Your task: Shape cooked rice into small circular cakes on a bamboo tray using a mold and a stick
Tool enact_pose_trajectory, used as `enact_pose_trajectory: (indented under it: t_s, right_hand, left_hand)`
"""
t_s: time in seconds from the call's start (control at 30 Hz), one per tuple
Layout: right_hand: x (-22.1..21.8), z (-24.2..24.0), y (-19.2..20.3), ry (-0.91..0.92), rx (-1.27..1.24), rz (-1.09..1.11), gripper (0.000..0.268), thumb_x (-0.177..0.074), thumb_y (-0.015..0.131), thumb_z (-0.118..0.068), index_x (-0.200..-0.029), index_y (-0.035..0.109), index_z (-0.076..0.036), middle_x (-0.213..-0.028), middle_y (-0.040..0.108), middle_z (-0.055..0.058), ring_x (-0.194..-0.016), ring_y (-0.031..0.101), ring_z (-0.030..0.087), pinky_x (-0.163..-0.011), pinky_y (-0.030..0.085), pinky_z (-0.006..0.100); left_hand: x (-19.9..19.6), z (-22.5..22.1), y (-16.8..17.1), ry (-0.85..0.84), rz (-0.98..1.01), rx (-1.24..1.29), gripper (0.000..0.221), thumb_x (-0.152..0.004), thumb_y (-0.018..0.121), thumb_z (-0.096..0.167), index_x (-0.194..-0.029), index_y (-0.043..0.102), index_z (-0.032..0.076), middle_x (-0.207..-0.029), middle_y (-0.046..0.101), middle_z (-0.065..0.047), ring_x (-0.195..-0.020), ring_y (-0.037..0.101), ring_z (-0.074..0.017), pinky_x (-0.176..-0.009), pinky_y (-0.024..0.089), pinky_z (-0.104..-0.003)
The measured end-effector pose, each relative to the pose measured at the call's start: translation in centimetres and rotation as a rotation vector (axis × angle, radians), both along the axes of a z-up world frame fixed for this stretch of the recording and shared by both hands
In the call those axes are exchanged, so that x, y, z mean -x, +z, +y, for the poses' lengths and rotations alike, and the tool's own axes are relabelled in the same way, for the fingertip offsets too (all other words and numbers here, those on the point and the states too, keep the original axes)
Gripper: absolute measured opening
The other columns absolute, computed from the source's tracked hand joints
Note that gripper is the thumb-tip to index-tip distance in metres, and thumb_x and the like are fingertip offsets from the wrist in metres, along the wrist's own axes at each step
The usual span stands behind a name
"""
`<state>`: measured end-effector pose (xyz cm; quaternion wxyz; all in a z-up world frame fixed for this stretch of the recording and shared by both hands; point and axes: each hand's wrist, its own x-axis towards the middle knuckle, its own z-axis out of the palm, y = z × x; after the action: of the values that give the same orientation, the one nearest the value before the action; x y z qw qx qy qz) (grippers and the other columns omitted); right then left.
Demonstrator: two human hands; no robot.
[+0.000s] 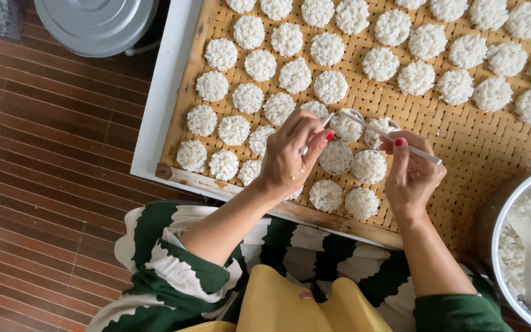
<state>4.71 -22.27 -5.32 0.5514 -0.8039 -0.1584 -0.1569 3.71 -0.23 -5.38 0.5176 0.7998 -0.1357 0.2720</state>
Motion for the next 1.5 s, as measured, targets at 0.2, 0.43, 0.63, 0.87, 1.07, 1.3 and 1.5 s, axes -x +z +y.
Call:
enact_pose_trajectory:
  t_s: [0.2,0.43,0.63,0.87,1.07,1.3,1.5]
  right_hand:
    - [0.3,-0.1,0.6,0.001,-0.016,-0.038,0.023,-0.117,0.049,-0.005,-0.111,0.068,0.008,-0.089,0.072,0.024,-0.074,0.069,0.027,-0.067,0.056,0.032]
    - [0.6,0.3,0.3,0.033,-0.011,-0.03,0.021,-0.115,0.05,-0.001,-0.111,0.068,0.009,-0.088,0.072,0.025,-0.074,0.07,0.028,-0.067,0.057,0.034]
    - [0.2,0.3,0.8,0.005,-0.011,-0.078,0.023,-0.117,0.05,-0.006,-0.112,0.068,0.008,-0.089,0.072,0.024,-0.074,0.069,0.026,-0.067,0.056,0.032]
    - [0.2,0.5,0.6,0.013,0.018,-0.041,0.024,-0.117,0.049,-0.005,-0.112,0.068,0.008,-0.088,0.072,0.024,-0.075,0.07,0.028,-0.068,0.056,0.035]
    - [0.2,-0.3,0.3,0.008,0.013,-0.056,0.025,-0.117,0.049,-0.008,-0.11,0.068,0.007,-0.087,0.072,0.024,-0.074,0.069,0.028,-0.067,0.056,0.034]
    - [0.8,-0.4,1.6,-0.028,-0.047,0.014,0.015,-0.115,0.052,0.002,-0.108,0.061,0.012,-0.09,0.068,0.022,-0.074,0.068,0.027,-0.071,0.06,0.034]
    - [0.3,-1.3,-0.4,0.009,-0.08,-0.006,0.02,-0.116,0.055,-0.004,-0.11,0.063,0.013,-0.091,0.069,0.024,-0.071,0.067,0.027,-0.067,0.06,0.035]
  left_hand:
    - [0.1,0.0,0.1,0.004,0.02,-0.044,0.021,-0.105,0.058,0.017,-0.088,0.054,0.007,-0.08,0.049,-0.004,-0.061,0.055,-0.0168,-0.045,0.051,-0.029]
    - [0.0,-0.6,-0.3,-0.002,0.03,-0.025,0.019,-0.105,0.057,0.015,-0.089,0.054,0.006,-0.08,0.05,-0.005,-0.062,0.055,-0.0174,-0.046,0.052,-0.03]
    - [-0.1,-0.6,-0.5,-0.019,0.047,-0.029,0.018,-0.104,0.058,0.013,-0.088,0.055,0.006,-0.08,0.049,-0.004,-0.064,0.055,-0.0163,-0.047,0.051,-0.029]
    - [-0.3,-0.6,0.1,-0.011,0.041,-0.02,0.019,-0.105,0.058,0.015,-0.088,0.055,0.005,-0.08,0.049,-0.005,-0.063,0.055,-0.0165,-0.047,0.05,-0.029]
    - [0.0,-0.3,2.6,0.018,0.002,0.112,0.027,-0.109,0.05,0.025,-0.088,0.058,0.01,-0.079,0.05,-0.003,-0.064,0.051,-0.0141,-0.052,0.048,-0.028]
    - [3.7,0.3,13.3,-0.243,0.168,0.457,0.058,-0.109,0.026,0.048,-0.067,0.05,0.017,-0.067,0.042,0.001,-0.074,0.039,-0.0151,-0.081,0.034,-0.031]
    - [8.4,0.1,20.6,-0.891,0.217,0.848,0.055,-0.11,0.03,0.038,-0.059,0.035,0.019,-0.054,0.029,0.004,-0.054,0.036,-0.0148,-0.121,0.044,-0.055]
